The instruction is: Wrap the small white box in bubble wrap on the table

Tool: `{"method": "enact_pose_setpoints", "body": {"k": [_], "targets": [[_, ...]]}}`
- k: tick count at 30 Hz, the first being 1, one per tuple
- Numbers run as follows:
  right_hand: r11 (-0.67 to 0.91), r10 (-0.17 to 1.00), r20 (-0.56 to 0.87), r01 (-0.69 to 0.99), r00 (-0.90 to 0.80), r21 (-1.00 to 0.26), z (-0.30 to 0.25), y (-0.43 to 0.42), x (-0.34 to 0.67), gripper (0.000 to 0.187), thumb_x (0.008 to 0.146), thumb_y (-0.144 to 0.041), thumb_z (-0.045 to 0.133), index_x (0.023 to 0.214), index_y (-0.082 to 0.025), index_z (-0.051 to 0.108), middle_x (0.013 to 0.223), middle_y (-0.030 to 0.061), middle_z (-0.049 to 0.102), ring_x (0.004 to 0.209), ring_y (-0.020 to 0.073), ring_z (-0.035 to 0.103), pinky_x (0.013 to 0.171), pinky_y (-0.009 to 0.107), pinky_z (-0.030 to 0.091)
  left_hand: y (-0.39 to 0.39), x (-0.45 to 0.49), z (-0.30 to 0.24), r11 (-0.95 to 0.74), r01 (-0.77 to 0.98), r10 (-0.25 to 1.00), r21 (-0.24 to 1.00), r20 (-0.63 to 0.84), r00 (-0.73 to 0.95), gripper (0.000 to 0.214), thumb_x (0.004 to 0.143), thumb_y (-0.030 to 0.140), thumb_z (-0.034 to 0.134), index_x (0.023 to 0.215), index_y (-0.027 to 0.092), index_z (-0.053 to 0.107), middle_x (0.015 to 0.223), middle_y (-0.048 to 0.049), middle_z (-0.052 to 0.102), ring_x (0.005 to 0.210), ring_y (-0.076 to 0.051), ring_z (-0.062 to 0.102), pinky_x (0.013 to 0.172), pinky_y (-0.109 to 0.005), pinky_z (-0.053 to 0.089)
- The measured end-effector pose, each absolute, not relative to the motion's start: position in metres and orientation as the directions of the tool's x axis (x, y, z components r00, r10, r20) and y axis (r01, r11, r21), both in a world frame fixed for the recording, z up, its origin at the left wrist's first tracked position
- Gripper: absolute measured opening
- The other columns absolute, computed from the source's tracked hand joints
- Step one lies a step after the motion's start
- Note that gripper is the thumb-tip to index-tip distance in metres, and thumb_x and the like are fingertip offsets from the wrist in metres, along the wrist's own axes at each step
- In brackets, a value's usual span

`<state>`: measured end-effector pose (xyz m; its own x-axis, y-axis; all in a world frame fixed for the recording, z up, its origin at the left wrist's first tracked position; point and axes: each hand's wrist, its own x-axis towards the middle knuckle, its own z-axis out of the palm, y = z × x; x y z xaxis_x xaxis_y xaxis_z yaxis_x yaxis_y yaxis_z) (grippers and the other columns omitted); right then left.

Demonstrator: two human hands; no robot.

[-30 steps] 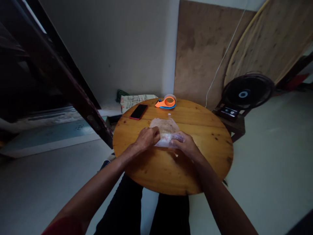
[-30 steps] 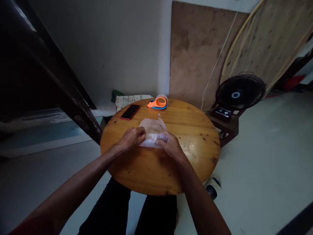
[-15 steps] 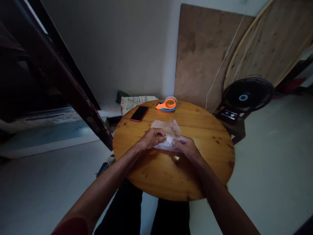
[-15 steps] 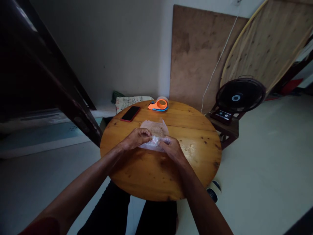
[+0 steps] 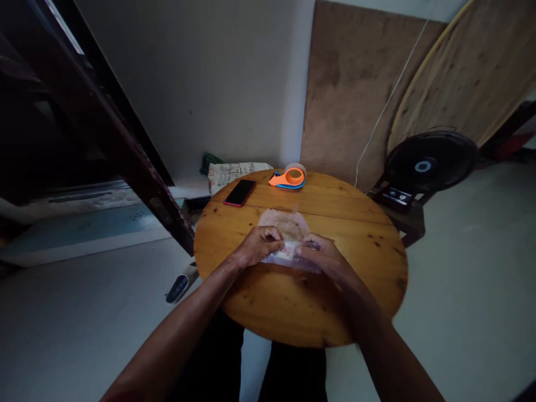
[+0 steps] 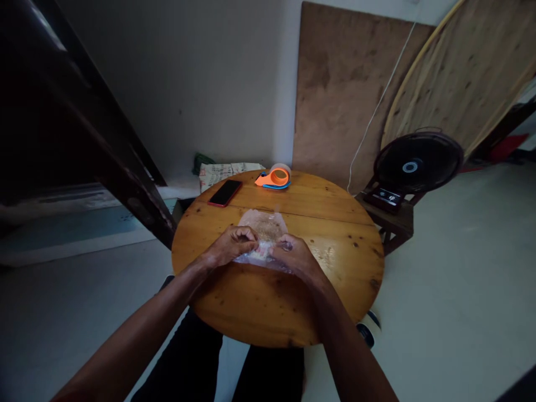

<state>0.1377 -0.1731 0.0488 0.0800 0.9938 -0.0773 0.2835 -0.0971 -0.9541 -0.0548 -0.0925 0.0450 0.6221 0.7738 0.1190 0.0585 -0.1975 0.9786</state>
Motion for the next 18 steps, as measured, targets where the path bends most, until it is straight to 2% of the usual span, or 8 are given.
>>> {"method": "enact_pose_setpoints", "body": {"k": [7,13,18], "targets": [[-0.121,0.990,-0.099,0.249,0.096,-0.961,0.039,-0.172,0.137,0.023,0.069,-0.040,0.066,0.069,-0.018,0.060,0.059,-0.0025,0.056,0.052,0.0113,0.047,0.049,0.023,0.035,-0.093,-0.054,0.036,-0.158,-0.025,0.774,0.987,0.140,0.618,0.024,0.068,0.033,0.072,0.063,0.012,0.060,0.073,-0.0014,0.061,0.059,-0.007,0.050,0.052,-0.018,0.037],[-0.126,0.986,-0.085,0.312,0.140,-0.942,0.040,-0.170,0.135,0.024,0.067,-0.040,0.066,0.063,-0.018,0.056,0.057,-0.0024,0.053,0.052,0.0105,0.044,0.049,0.023,0.032,-0.094,-0.055,0.033,-0.153,-0.012,0.780,0.988,0.128,0.612,0.022,0.069,0.030,0.072,0.064,0.013,0.059,0.071,-0.0008,0.061,0.059,-0.006,0.048,0.053,-0.018,0.037],[-0.144,0.983,-0.101,0.305,0.153,-0.941,0.041,-0.171,0.132,0.024,0.066,-0.040,0.065,0.065,-0.018,0.055,0.058,-0.0019,0.053,0.052,0.0110,0.044,0.049,0.023,0.032,-0.092,-0.055,0.032,-0.148,-0.018,0.767,0.989,0.126,0.629,0.021,0.070,0.029,0.071,0.064,0.012,0.059,0.070,-0.0009,0.061,0.058,-0.006,0.048,0.052,-0.018,0.036]]}}
